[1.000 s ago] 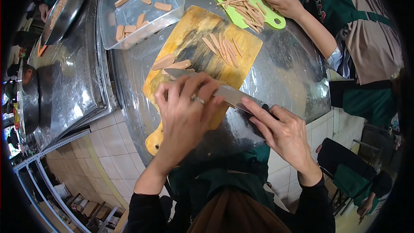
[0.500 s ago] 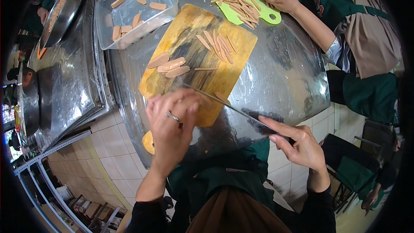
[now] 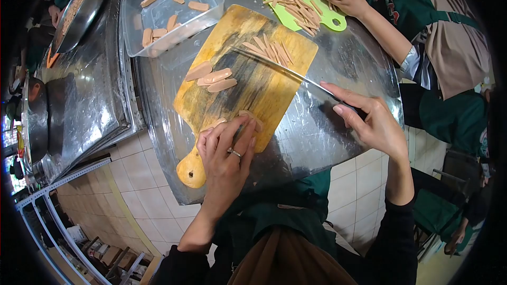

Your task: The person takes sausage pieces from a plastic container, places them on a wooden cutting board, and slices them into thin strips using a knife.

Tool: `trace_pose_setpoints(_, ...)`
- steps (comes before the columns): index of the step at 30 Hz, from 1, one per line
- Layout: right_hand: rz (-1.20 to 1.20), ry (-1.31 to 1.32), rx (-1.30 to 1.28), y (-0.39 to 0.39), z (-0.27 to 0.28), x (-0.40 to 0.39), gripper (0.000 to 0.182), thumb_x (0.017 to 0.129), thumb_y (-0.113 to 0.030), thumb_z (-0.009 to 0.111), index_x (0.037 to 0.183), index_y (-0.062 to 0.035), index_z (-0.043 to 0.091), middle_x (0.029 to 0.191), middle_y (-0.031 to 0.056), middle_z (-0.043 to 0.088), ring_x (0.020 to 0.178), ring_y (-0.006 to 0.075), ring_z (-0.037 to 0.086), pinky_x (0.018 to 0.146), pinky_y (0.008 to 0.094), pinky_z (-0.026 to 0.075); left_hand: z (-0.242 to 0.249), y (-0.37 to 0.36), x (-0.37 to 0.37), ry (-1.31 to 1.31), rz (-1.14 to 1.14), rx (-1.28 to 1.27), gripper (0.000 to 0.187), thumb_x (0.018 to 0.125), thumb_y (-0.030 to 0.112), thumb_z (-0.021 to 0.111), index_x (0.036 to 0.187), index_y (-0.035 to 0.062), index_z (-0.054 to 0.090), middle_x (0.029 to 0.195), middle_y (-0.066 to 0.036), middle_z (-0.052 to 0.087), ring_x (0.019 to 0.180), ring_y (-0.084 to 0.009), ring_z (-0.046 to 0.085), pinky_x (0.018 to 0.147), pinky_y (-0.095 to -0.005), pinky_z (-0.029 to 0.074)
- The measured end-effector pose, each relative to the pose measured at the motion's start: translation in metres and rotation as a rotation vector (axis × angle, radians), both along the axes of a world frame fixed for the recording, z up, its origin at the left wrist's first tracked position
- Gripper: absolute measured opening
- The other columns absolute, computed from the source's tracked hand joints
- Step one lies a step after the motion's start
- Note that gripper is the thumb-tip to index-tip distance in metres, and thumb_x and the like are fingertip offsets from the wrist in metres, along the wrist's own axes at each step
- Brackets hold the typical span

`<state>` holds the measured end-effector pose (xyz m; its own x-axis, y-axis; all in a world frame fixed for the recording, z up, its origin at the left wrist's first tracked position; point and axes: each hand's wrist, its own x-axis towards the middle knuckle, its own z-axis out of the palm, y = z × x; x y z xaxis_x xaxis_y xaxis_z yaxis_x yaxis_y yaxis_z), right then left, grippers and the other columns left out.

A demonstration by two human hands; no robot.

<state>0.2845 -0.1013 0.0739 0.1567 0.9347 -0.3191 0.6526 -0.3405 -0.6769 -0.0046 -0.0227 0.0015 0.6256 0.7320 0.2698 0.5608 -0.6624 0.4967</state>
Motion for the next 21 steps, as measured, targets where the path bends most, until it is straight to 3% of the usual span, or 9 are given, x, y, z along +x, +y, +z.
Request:
trace_pose_setpoints(3,-0.098,0.09,0.116,-0.013,0.006,-0.024,0.042,0.1,-0.016,0.065,0.142,-0.0157,0.063,0.112,0.0196,0.075,0.065,0.0283,0.069,0.075,0.0394,0.056,-0.006,-0.001,-0.001,0.023,-0.003,0.056,0.04,0.088,0.009,0.076,0.128,0.0127,0.071,0.135,0.0,0.062,0.12,-0.0218,0.057,0.106,-0.0456,0.038)
trace_pose_setpoints(5,-0.031,0.054,0.14,-0.031,-0.001,-0.038,0.049,0.099,-0.011,0.065,0.147,-0.017,0.059,0.1,0.0153,0.076,0.061,0.0258,0.065,0.067,0.04,0.056,-0.01,-0.002,-0.002,0.026,0.01,0.073,0.04,0.087,0.009,0.076,0.127,0.0129,0.072,0.134,0.0,0.063,0.119,-0.0216,0.058,0.107,-0.0451,0.038)
trace_pose_setpoints(10,0.076,0.011,0.059,-0.061,0.001,-0.073,0.058,0.097,-0.006,0.066,0.152,-0.0193,0.053,0.078,0.0146,0.068,0.055,0.0252,0.056,0.056,0.0394,0.055,-0.012,-0.003,-0.001,0.017,0.029,0.087,0.038,0.085,0.008,0.077,0.123,0.0122,0.074,0.13,-0.002,0.066,0.117,-0.0224,0.06,0.108,-0.0443,0.038)
trace_pose_setpoints(13,0.074,-0.022,0.066,-0.066,0.001,-0.083,0.061,0.095,-0.004,0.067,0.152,-0.0198,0.053,0.075,0.0153,0.066,0.056,0.0252,0.055,0.055,0.0392,0.055,-0.016,-0.002,-0.002,-0.005,0.027,0.106,0.037,0.084,0.007,0.077,0.121,0.0118,0.074,0.129,-0.003,0.067,0.116,-0.0232,0.061,0.108,-0.0444,0.038)
trace_pose_setpoints(17,0.1,-0.02,-0.015,-0.068,0.006,-0.082,0.066,0.092,-0.003,0.068,0.154,-0.0198,0.05,0.097,0.0132,0.074,0.058,0.025,0.057,0.056,0.0378,0.058,-0.017,-0.002,-0.003,0.006,0.025,0.118,0.037,0.083,0.007,0.078,0.119,0.0118,0.075,0.128,-0.003,0.067,0.115,-0.0232,0.061,0.107,-0.045,0.039)
trace_pose_setpoints(21,0.107,-0.009,-0.051,-0.065,0.009,-0.085,0.068,0.092,0.0,0.066,0.155,-0.019,0.048,0.104,0.0145,0.074,0.057,0.026,0.059,0.055,0.0398,0.058,-0.015,-0.002,-0.002,0.023,0.027,0.115,0.036,0.082,0.007,0.079,0.118,0.012,0.076,0.128,-0.003,0.067,0.114,-0.0224,0.061,0.107,-0.0457,0.039)
